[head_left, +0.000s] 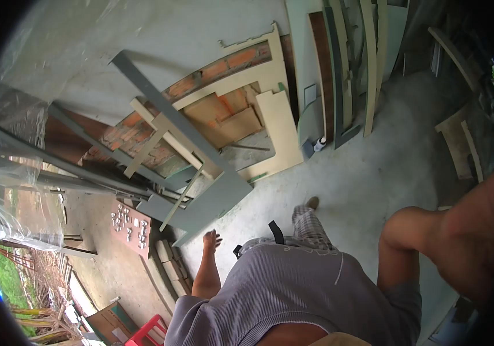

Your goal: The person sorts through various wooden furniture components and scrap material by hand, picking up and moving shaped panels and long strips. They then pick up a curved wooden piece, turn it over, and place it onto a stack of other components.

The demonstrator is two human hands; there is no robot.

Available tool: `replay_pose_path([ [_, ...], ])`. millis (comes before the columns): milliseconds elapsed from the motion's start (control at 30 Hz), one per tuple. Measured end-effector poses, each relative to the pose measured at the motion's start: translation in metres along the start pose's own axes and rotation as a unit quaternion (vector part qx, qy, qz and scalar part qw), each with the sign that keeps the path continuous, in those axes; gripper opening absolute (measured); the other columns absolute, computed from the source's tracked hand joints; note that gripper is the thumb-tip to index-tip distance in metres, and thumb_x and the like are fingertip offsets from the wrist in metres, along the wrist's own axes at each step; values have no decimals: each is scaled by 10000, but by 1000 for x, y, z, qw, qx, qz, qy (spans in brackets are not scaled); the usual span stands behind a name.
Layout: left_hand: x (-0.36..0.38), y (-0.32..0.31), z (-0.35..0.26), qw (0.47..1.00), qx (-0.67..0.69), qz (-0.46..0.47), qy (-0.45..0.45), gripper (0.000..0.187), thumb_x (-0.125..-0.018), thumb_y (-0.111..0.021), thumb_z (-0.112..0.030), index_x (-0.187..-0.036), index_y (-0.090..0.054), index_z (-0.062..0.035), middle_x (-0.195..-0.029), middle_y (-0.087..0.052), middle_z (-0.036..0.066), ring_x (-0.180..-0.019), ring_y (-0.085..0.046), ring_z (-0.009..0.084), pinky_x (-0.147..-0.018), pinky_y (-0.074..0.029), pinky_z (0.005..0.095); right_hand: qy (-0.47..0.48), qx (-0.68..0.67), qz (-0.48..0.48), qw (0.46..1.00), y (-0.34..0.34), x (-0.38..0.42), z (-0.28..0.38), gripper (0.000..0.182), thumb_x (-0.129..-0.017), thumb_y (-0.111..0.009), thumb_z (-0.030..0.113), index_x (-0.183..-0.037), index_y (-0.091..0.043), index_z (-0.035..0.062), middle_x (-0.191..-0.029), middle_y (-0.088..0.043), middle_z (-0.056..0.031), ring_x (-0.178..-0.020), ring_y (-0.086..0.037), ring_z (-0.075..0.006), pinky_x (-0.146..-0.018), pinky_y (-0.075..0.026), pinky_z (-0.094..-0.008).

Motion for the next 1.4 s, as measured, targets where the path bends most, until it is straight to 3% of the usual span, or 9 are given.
replay_pose_path([
  [167,26,-139,-10,995,12,33,96,399,-859,-473,-348,-1150,-444,-76,-1054,-576,116,-812,-617,275,-674,-471,400,-14,4,-20,1000,150,29,-73,543,-917,-297,452,-1364,-184,166,-1379,-233,-106,-1283,-169,-281,-1056,-88,-443],
  [267,37,-217,-42,995,-13,75,57,427,-852,-479,-364,-1161,-450,-71,-1057,-573,123,-814,-615,263,-693,-463,395,-37,-3,-11,999,220,41,-114,542,-917,-299,452,-1363,-188,165,-1377,-236,-106,-1282,-174,-279,-1056,-93,-442],
  [600,-9,-362,-146,997,27,44,49,393,-856,-477,-353,-1145,-435,-91,-1079,-559,126,-867,-596,288,-722,-446,416,-67,-33,18,997,341,55,-273,539,-916,-305,450,-1359,-200,160,-1370,-249,-106,-1277,-190,-272,-1054,-110,-435],
  [700,-25,-401,-167,996,48,17,68,412,-847,-484,-353,-1151,-429,-81,-1075,-558,131,-859,-601,275,-712,-451,412,-79,-52,36,995,329,41,-337,538,-916,-307,450,-1358,-204,159,-1368,-252,-106,-1275,-195,-270,-1053,-115,-434],
  [867,-16,-475,-235,994,81,45,51,467,-832,-510,-373,-1176,-418,-72,-1097,-544,146,-885,-593,288,-744,-448,421,-111,-89,27,990,538,78,-411,537,-916,-310,449,-1356,-210,157,-1365,-258,-106,-1273,-204,-266,-1052,-123,-431],
  [967,-5,-502,-278,997,73,18,6,410,-851,-490,-368,-1125,-473,-64,-1003,-594,120,-784,-623,252,-662,-471,378,-125,-118,15,985,526,81,-462,536,-916,-312,448,-1355,-214,156,-1363,-262,-106,-1271,-209,-264,-1052,-128,-429],
  [1033,-4,-508,-289,995,95,-1,13,409,-851,-489,-367,-1129,-470,-66,-1004,-594,119,-785,-622,251,-674,-468,379,-128,-143,13,981,456,68,-493,536,-916,-313,448,-1354,-217,155,-1362,-264,-106,-1270,-212,-263,-1051,-132,-428],
  [1267,44,-535,-256,955,256,-146,33,421,-846,-495,-351,-1156,-440,-73,-1066,-565,135,-844,-605,266,-724,-460,388,-121,-240,25,963,525,82,-579,534,-916,-317,447,-1352,-226,152,-1357,-273,-106,-1266,-224,-258,-1050,-143,-423],
  [1400,107,-617,-210,926,305,-214,58,438,-861,-471,-337,-1168,-416,-29,-1108,-538,172,-903,-588,289,-751,-465,392,-123,-298,23,946,559,101,-624,533,-916,-320,446,-1350,-231,150,-1355,-278,-106,-1264,-230,-256,-1049,-150,-421],
])
Point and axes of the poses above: each hand's wrist, its own x-axis away from the middle knuckle, its own y-axis out of the back of the hand, z = x × y, the point moved 9 cm from there along -x, towards the middle knuckle
